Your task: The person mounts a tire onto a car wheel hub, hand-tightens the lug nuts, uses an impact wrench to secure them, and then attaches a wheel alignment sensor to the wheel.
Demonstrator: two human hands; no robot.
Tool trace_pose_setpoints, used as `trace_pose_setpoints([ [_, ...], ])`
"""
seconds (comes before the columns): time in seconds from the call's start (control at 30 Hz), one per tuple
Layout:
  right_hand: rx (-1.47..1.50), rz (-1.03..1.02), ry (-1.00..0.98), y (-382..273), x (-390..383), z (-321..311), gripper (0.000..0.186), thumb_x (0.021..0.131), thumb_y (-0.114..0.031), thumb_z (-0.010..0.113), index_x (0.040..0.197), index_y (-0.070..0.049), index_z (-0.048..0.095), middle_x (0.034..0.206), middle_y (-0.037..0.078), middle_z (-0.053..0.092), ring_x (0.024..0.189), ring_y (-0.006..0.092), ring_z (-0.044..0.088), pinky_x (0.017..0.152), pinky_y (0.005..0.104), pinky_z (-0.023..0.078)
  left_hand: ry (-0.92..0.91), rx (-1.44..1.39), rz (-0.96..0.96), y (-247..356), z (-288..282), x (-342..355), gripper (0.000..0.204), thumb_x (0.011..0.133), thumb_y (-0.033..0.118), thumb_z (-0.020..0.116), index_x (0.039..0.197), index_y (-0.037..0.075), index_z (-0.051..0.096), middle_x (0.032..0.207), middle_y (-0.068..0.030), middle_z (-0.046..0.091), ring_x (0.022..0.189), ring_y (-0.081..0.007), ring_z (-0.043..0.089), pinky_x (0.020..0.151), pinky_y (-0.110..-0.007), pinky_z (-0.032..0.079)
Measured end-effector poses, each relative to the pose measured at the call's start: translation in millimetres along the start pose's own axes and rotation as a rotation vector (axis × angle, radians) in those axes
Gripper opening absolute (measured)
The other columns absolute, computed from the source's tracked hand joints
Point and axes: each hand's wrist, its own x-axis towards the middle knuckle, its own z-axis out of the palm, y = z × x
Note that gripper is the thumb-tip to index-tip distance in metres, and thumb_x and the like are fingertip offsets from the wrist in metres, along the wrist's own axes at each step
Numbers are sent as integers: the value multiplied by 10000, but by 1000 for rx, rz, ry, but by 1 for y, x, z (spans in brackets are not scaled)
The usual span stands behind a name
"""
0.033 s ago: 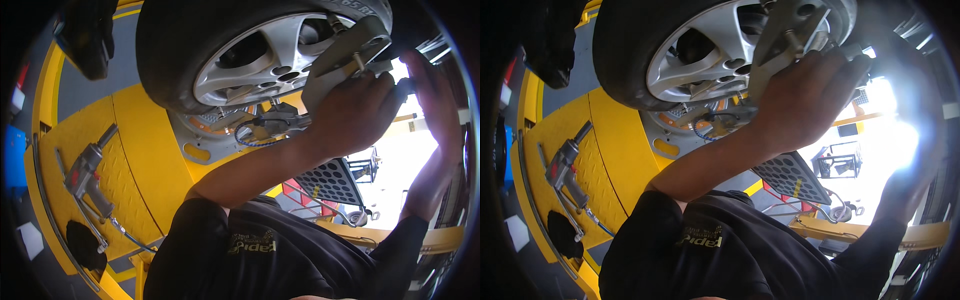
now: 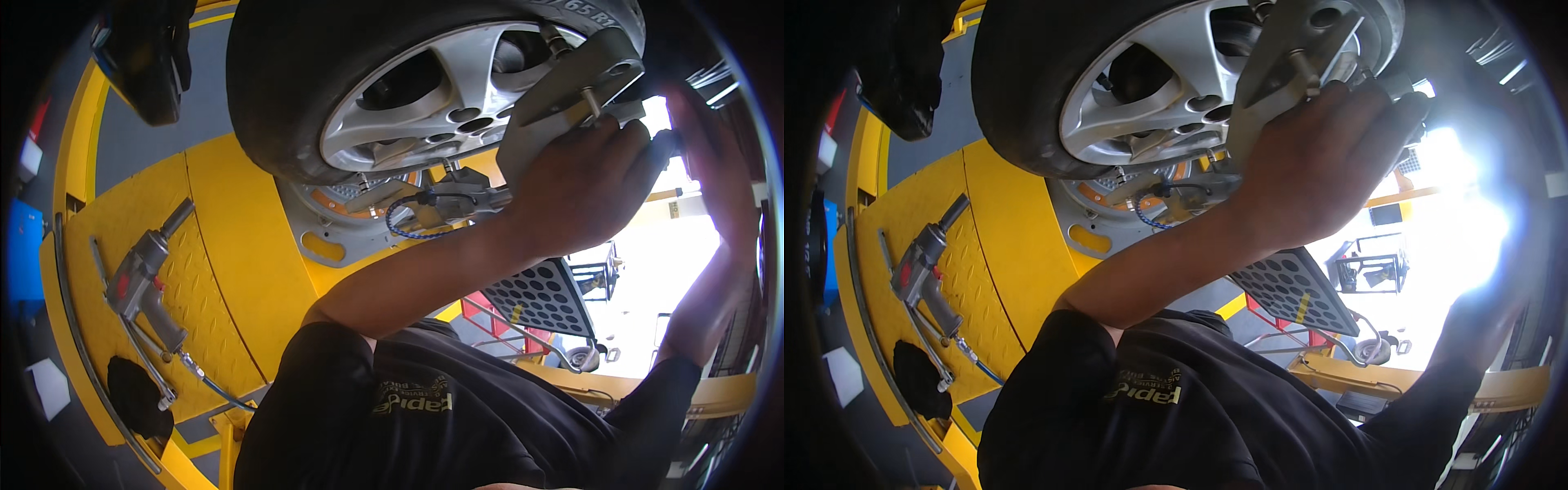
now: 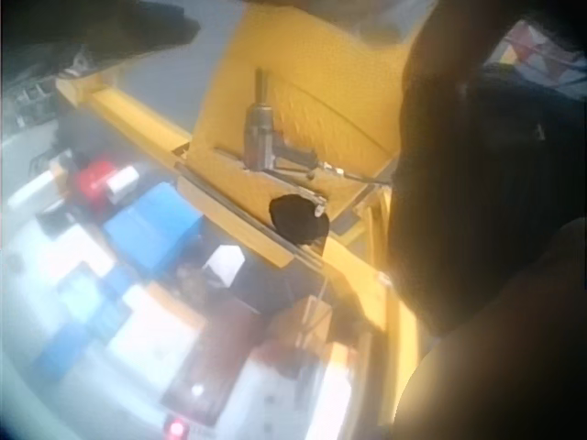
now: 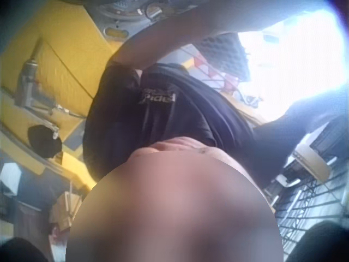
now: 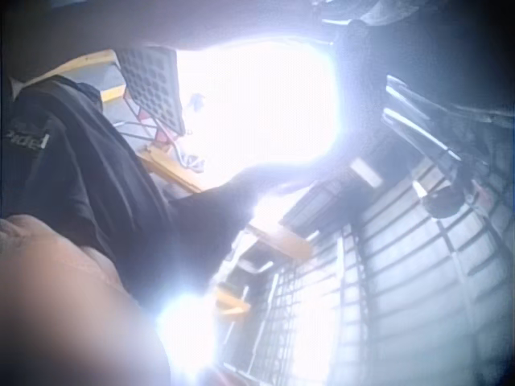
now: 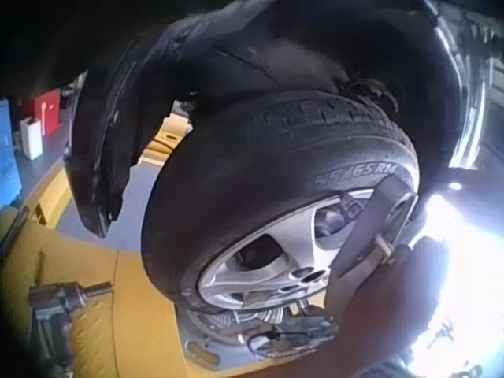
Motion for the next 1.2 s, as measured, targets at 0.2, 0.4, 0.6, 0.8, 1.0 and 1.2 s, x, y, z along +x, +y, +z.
trace_pose_setpoints([
  [0.2,-14,-133,-51,14,-6,-19,398,1062,-293,548,1332,-23,660,1140,135,727,997,218,696,876,368,534,-3,-13,-10,1,1,-2,510,864,164,705,1360,90,610,1062,-63,648,924,-233,654,727,-339,593],
  [0.4,-3,-194,-44,16,-1,-15,389,1052,-243,538,1355,-28,653,1209,160,714,1084,251,690,931,397,550,114,-25,35,-3,12,-3,403,884,204,678,1265,77,647,964,-43,583,895,-198,634,652,-316,577],
  [0.6,40,-253,1,24,-7,-2,390,1043,-192,528,1379,-33,646,1277,185,700,1171,285,684,986,425,566,162,-44,37,-2,9,1,345,883,185,655,1202,58,677,889,-35,515,830,-184,592,606,-326,551],
  [0.8,177,-215,89,43,-11,18,387,993,-124,478,1280,21,694,1285,200,697,1151,329,696,1008,429,565,106,-166,39,-7,1,-14,390,884,163,666,1256,45,685,992,-72,604,856,-238,619,668,-343,567],
  [1.0,74,-213,129,52,-14,25,395,985,-124,462,1255,49,693,1279,207,696,1150,334,696,1011,437,563,-56,-318,-575,10,-126,-143,336,857,-84,588,1165,12,685,1132,-153,661,1032,-225,637,930,-382,514],
  [1.2,53,-217,178,50,-13,35,396,990,-135,457,1248,53,691,1268,206,697,1140,331,698,1007,436,564,360,-353,-1716,-13,-124,-284,480,1108,419,454,1386,43,564,1290,-81,633,1223,-194,603,1017,-373,467],
])
